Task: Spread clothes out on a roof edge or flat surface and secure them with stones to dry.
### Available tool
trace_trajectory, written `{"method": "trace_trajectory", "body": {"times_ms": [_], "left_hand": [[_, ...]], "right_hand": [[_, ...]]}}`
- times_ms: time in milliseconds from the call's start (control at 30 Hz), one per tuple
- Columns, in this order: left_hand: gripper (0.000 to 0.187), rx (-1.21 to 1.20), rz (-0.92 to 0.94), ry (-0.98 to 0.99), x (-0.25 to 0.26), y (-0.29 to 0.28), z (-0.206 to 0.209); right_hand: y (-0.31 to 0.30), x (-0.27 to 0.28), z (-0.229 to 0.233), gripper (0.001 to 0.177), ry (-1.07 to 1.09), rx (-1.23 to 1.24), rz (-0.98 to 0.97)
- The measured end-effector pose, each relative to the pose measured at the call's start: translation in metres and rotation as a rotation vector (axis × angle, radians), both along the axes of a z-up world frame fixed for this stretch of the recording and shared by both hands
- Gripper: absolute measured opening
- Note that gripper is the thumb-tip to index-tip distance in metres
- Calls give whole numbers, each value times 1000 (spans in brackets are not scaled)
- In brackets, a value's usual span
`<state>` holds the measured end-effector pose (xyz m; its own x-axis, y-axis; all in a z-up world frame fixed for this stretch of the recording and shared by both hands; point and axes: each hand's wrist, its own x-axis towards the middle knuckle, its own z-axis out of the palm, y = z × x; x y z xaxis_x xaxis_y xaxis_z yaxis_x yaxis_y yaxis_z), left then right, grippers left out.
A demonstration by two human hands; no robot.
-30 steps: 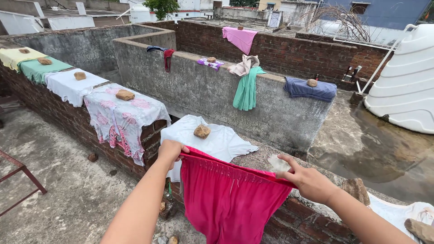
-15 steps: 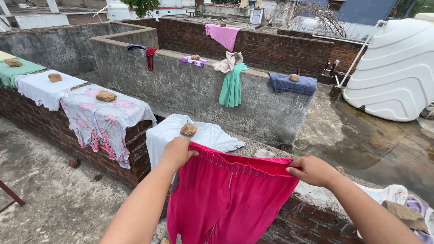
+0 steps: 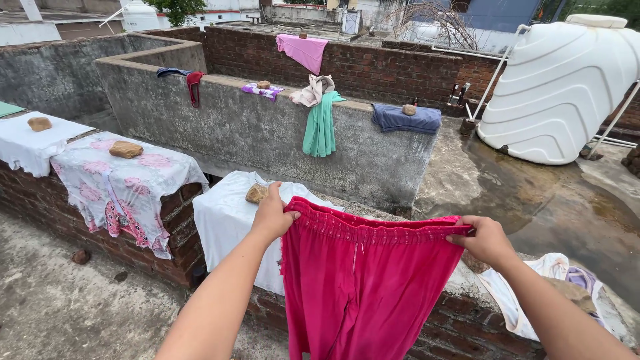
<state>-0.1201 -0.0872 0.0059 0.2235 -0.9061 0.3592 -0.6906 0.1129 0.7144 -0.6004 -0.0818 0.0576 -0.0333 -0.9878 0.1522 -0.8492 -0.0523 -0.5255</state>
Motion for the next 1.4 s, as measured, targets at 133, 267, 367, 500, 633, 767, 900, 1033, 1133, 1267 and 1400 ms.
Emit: {"method": "trace_trajectory", "body": {"times_ms": [133, 267, 367, 500, 633, 767, 900, 1033, 1133, 1267, 1400], "left_hand": [[30, 100, -25, -74, -17, -8, 10], [27, -82, -16, -259, -48, -8, 21], [28, -158, 9, -324, -67, -10, 30], [26, -143, 68, -347, -84, -29, 45], [28, -23, -3, -344, -106, -72, 51], [24, 81, 42, -18, -134, -103, 79], [19, -67, 73, 218, -156, -171, 59], [18, -182, 97, 213, -182, -214, 56], [18, -201, 63, 253, -195, -247, 39], [36, -86, 29, 139, -207, -286, 6], [56, 29, -62, 74, -216, -321, -36]], "right_hand": [[-6, -20, -9, 29, -235, 5, -38], [3, -7, 6, 38, 18, -145, -152], [1, 2, 16, 38, 58, -128, -277], [-12, -9, 23, 33, 78, -195, -417], [-40, -24, 23, 34, 101, -259, -485], [-81, -40, 17, 31, 13, -404, -491], [-127, -60, 14, 29, -69, -475, -465], [-199, -96, -5, 28, -148, -583, -359], [-234, -99, -12, 29, -483, -448, -334], [-283, -113, -50, 33, -263, -437, -317], [-339, -137, -119, 58, -137, -365, -159]]}}
